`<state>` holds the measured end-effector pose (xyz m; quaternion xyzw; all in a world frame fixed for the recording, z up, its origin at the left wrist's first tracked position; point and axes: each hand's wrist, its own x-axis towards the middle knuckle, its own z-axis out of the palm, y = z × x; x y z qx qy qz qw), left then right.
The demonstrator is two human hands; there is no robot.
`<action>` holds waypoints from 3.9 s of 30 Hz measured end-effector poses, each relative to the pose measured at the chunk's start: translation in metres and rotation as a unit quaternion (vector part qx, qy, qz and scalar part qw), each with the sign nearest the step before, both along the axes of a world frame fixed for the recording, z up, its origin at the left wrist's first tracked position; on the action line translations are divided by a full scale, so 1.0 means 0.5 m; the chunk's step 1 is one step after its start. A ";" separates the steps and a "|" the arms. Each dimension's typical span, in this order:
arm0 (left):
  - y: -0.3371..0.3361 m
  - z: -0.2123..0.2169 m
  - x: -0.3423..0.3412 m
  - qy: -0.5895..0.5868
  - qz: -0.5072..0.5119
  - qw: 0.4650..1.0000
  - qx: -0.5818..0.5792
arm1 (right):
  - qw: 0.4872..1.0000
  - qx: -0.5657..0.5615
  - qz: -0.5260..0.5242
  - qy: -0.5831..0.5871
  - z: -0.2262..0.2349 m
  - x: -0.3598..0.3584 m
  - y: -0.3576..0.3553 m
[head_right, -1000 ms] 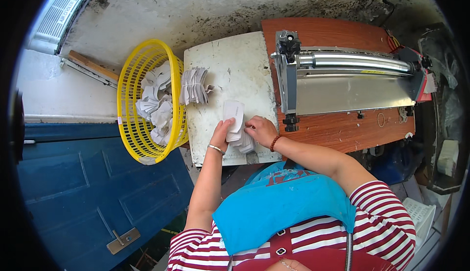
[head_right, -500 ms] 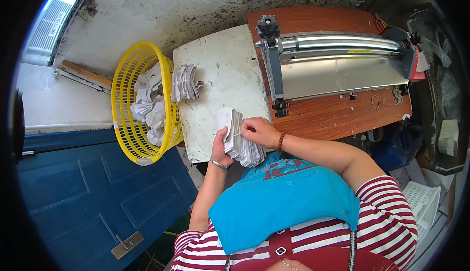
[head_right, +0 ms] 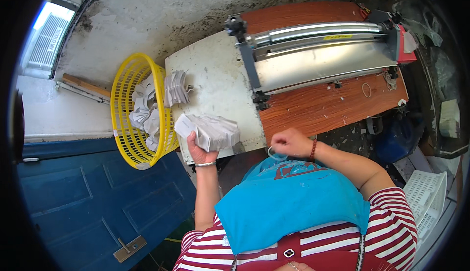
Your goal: The person feeds pre-cut shoe lining pieces through a mechanized adhesive roller machine to apply glue evenly across their surface.
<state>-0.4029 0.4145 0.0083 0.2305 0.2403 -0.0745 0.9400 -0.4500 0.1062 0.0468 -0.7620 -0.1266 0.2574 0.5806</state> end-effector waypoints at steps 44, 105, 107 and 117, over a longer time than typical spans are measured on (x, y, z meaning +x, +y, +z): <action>-0.954 -0.017 -0.005 0.132 -0.470 0.873 0.009 | 0.877 -0.372 -0.235 -0.193 -0.046 -0.056 -0.615; -0.647 0.222 0.097 -0.364 -0.427 0.723 0.404 | 0.888 -0.128 -0.340 -0.283 0.147 0.172 -0.475; -0.657 0.252 0.124 -0.367 -0.407 0.729 0.410 | 0.888 -0.105 -0.378 -0.241 0.141 0.173 -0.500; -0.801 0.235 0.390 -0.580 -0.183 0.344 0.715 | 0.806 -0.260 -0.434 -0.307 0.111 0.177 -0.563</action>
